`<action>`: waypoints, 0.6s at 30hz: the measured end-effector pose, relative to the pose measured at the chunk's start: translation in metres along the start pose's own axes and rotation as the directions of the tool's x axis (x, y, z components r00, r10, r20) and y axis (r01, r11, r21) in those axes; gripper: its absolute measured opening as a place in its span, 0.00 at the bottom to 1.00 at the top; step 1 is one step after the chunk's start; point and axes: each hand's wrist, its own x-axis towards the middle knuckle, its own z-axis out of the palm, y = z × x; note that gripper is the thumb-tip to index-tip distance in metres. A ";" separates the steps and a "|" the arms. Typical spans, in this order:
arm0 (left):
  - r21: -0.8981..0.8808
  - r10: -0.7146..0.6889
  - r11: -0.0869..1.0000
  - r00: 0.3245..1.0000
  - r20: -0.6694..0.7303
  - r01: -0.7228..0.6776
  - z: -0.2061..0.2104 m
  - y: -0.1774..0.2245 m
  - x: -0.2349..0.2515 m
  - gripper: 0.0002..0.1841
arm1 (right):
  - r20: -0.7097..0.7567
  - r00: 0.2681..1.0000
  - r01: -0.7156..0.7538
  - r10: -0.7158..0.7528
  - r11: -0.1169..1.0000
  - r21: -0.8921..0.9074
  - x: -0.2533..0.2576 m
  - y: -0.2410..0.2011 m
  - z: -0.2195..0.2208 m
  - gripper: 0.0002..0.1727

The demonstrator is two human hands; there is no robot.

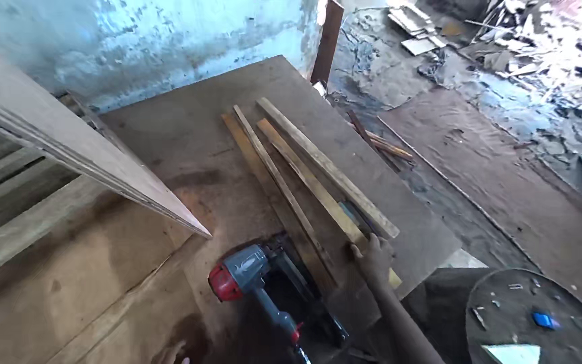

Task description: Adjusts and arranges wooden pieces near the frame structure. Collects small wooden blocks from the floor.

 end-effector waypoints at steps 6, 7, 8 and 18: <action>-0.020 -0.010 1.000 1.000 -0.007 0.010 -0.008 -0.008 0.009 0.22 | 0.000 0.991 0.133 -0.134 0.985 0.108 -0.025 -0.030 0.003 0.31; -0.024 -0.009 1.000 1.000 -0.017 0.008 -0.008 -0.008 0.008 0.21 | 0.080 0.982 0.160 -0.174 0.974 0.161 -0.032 -0.047 0.005 0.30; -0.029 -0.015 0.999 1.000 -0.013 0.015 -0.007 -0.007 0.006 0.21 | 0.183 0.962 0.161 -0.203 0.962 0.222 -0.037 -0.061 0.009 0.31; -0.105 -0.061 0.992 0.995 0.076 0.068 -0.001 -0.005 -0.025 0.20 | 0.465 0.880 -0.026 -0.100 0.966 0.258 0.001 -0.082 0.011 0.17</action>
